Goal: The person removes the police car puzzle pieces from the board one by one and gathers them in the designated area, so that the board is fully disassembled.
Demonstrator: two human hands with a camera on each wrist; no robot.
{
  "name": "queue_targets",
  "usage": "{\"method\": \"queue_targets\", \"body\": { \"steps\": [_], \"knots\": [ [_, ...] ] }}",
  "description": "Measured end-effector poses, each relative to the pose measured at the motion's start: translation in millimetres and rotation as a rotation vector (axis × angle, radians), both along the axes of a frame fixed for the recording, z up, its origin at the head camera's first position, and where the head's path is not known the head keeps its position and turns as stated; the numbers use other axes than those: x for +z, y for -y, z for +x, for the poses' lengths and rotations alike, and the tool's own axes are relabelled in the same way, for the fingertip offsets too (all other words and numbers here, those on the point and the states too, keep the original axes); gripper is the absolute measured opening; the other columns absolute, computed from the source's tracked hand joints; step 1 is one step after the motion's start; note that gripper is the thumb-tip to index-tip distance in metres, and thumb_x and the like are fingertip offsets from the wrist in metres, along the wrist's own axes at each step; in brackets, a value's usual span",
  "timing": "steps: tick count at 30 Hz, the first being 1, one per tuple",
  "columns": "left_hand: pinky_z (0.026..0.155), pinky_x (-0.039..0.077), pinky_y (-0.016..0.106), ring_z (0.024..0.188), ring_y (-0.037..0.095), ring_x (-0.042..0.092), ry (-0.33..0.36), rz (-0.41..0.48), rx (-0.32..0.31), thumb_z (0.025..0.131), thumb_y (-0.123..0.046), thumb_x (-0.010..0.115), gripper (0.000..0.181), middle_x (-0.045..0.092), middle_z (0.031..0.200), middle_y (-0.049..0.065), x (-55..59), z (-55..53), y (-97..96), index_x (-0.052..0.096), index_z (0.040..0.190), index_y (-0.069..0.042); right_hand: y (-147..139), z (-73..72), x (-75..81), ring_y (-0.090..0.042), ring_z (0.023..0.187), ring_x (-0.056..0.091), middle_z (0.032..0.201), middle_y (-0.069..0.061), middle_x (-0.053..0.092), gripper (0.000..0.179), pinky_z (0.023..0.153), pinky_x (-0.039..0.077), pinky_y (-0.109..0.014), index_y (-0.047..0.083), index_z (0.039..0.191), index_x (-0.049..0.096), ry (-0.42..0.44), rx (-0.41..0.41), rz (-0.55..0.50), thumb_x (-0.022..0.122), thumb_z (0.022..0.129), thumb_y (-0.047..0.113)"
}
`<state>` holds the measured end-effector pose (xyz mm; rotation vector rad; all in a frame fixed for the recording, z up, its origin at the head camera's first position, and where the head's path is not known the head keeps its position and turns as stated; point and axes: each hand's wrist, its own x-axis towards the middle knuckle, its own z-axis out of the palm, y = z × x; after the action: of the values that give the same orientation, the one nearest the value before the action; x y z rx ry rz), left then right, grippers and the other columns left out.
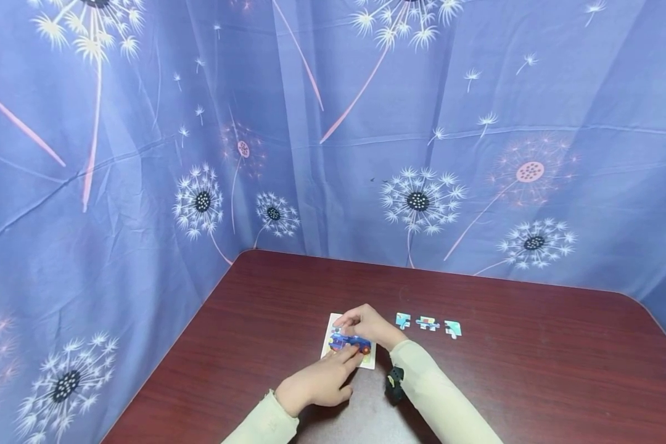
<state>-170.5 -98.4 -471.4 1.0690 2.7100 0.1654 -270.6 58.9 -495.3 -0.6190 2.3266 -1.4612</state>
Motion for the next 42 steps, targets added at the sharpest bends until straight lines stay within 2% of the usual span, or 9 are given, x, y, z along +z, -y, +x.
{"method": "queue_targets", "body": {
  "steps": [5, 11, 15, 21, 32, 36, 42],
  "knots": [
    [0.112, 0.029, 0.048, 0.142, 0.022, 0.028, -0.05, -0.037, -0.023, 0.093, -0.03, 0.057, 0.063, 0.031, 0.154, 0.011, -4.6, -2.0, 1.9, 0.037, 0.148, -0.006, 0.5, -1.1, -1.4, -0.012, 0.076, 0.062, 0.085, -0.003, 0.071, 0.016, 0.068, 0.053, -0.029, 0.006, 0.1, 0.075, -0.003, 0.001, 0.009, 0.064, 0.089, 0.001],
    [0.112, 0.03, 0.048, 0.142, 0.021, 0.027, -0.022, -0.024, -0.042, 0.095, -0.034, 0.055, 0.063, 0.03, 0.155, 0.011, -6.7, -7.2, 2.4, 0.035, 0.149, -0.007, -0.2, 0.0, 0.1, -0.013, 0.077, 0.063, 0.085, -0.004, 0.071, 0.016, 0.069, 0.053, -0.029, 0.006, 0.101, 0.075, 0.014, -0.002, 0.006, 0.064, 0.089, 0.002],
    [0.112, 0.03, 0.048, 0.142, 0.022, 0.027, -0.02, -0.009, -0.057, 0.095, -0.031, 0.056, 0.063, 0.03, 0.154, 0.013, -6.5, -9.0, 2.7, 0.035, 0.148, -0.005, -0.5, 1.3, 0.9, -0.014, 0.079, 0.063, 0.091, -0.008, 0.072, 0.017, 0.072, 0.053, -0.032, 0.004, 0.102, 0.075, 0.034, -0.011, -0.032, 0.066, 0.088, 0.003],
    [0.111, 0.031, 0.048, 0.142, 0.024, 0.028, -0.022, 0.005, -0.056, 0.094, -0.03, 0.057, 0.064, 0.031, 0.154, 0.014, -5.4, -7.9, 2.4, 0.036, 0.148, -0.005, -1.0, 2.9, 0.8, -0.018, 0.084, 0.065, 0.098, -0.012, 0.072, 0.018, 0.077, 0.054, -0.036, 0.001, 0.103, 0.074, 0.088, -0.018, -0.089, 0.066, 0.087, 0.002],
    [0.111, 0.031, 0.047, 0.142, 0.023, 0.028, -0.025, 0.011, -0.053, 0.093, -0.029, 0.058, 0.064, 0.032, 0.153, 0.013, -5.6, -6.7, 2.4, 0.037, 0.147, -0.005, -1.9, 1.8, 0.1, -0.019, 0.09, 0.067, 0.1, -0.014, 0.072, 0.018, 0.08, 0.055, -0.034, -0.002, 0.103, 0.073, 0.122, -0.014, -0.11, 0.064, 0.088, -0.001],
    [0.112, 0.03, 0.047, 0.142, 0.023, 0.027, -0.015, 0.017, -0.058, 0.093, -0.029, 0.058, 0.064, 0.031, 0.154, 0.013, -5.1, -7.6, 2.4, 0.036, 0.148, -0.004, -0.4, 1.9, 2.2, -0.017, 0.089, 0.066, 0.099, -0.012, 0.073, 0.017, 0.081, 0.054, -0.034, 0.0, 0.103, 0.074, 0.109, -0.015, -0.076, 0.066, 0.088, 0.002],
    [0.113, 0.029, 0.046, 0.143, 0.024, 0.026, -0.023, 0.009, -0.067, 0.092, -0.028, 0.058, 0.065, 0.032, 0.153, 0.013, -5.4, -8.5, 2.0, 0.035, 0.148, -0.004, 7.0, 2.2, 5.6, -0.014, 0.088, 0.064, 0.095, -0.008, 0.073, 0.015, 0.082, 0.052, -0.035, 0.002, 0.097, 0.075, 0.027, -0.012, 0.0, 0.071, 0.086, 0.01]
  ]
}}
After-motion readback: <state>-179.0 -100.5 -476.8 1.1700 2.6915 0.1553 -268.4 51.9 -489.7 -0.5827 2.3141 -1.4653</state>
